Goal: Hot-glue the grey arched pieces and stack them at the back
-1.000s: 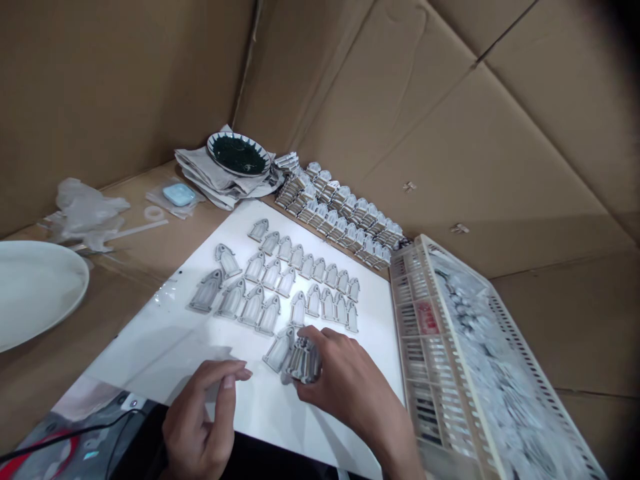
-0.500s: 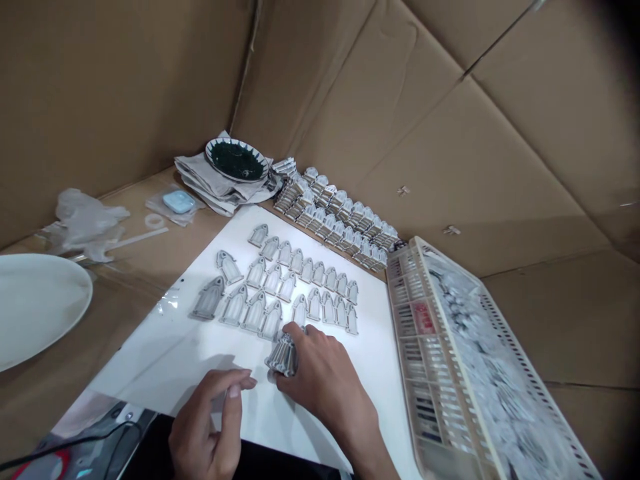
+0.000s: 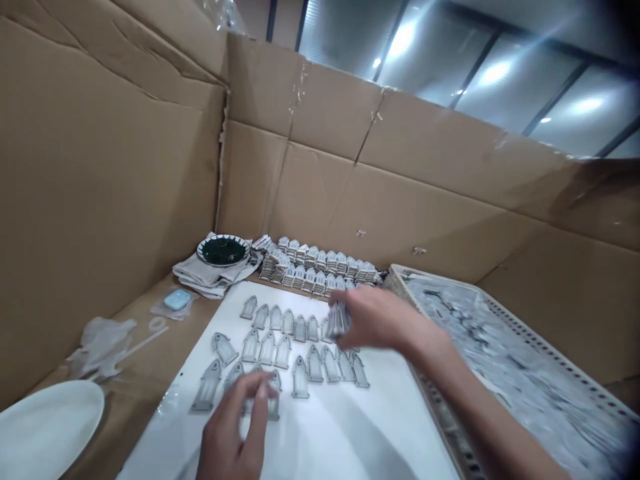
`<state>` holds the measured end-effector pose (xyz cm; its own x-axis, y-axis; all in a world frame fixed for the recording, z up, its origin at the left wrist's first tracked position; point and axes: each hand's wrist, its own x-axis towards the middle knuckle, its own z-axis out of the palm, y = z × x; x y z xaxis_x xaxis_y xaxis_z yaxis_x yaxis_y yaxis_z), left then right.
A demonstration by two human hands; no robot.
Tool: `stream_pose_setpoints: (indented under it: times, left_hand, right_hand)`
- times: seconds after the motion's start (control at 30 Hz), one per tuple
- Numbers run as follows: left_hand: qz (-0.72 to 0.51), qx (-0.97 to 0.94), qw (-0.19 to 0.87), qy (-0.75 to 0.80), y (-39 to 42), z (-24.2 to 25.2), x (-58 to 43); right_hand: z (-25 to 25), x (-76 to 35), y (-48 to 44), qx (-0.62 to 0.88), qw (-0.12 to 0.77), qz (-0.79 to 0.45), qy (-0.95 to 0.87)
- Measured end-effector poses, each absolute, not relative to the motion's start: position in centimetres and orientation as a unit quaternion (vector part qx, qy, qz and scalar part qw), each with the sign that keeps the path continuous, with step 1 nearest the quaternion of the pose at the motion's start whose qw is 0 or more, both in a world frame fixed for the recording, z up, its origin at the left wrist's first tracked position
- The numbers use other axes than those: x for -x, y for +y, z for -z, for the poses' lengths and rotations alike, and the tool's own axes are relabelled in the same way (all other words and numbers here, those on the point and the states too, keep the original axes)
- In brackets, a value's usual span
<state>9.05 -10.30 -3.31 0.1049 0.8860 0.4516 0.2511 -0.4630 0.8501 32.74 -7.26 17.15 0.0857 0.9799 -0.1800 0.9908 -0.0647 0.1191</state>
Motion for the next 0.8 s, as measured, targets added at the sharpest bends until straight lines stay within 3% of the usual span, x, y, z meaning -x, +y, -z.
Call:
stream_pose_setpoints:
  times: [0.13, 0.33, 0.57, 0.8]
  left_hand:
    - [-0.427, -0.681, 0.376, 0.461, -3.6, -1.2, -11.3]
    - [-0.475, -0.645, 0.355, 0.482, 8.6, -3.6, -16.5]
    - [-0.474, -0.595, 0.362, 0.539, 20.1, -0.3, -20.1]
    - [-0.454, -0.599, 0.409, 0.517, 25.3, 3.3, -22.0]
  right_hand:
    - [-18.3, -36.6, -0.3, -0.712, 0.090, 0.028, 0.696]
    - [-13.6, -38.6, 8.5, -0.677, 0.095, 0.060, 0.728]
    - [-9.8, -37.7, 14.9, -0.678, 0.151, 0.074, 0.715]
    - [-8.8, -36.6, 18.2, -0.678, 0.208, 0.099, 0.698]
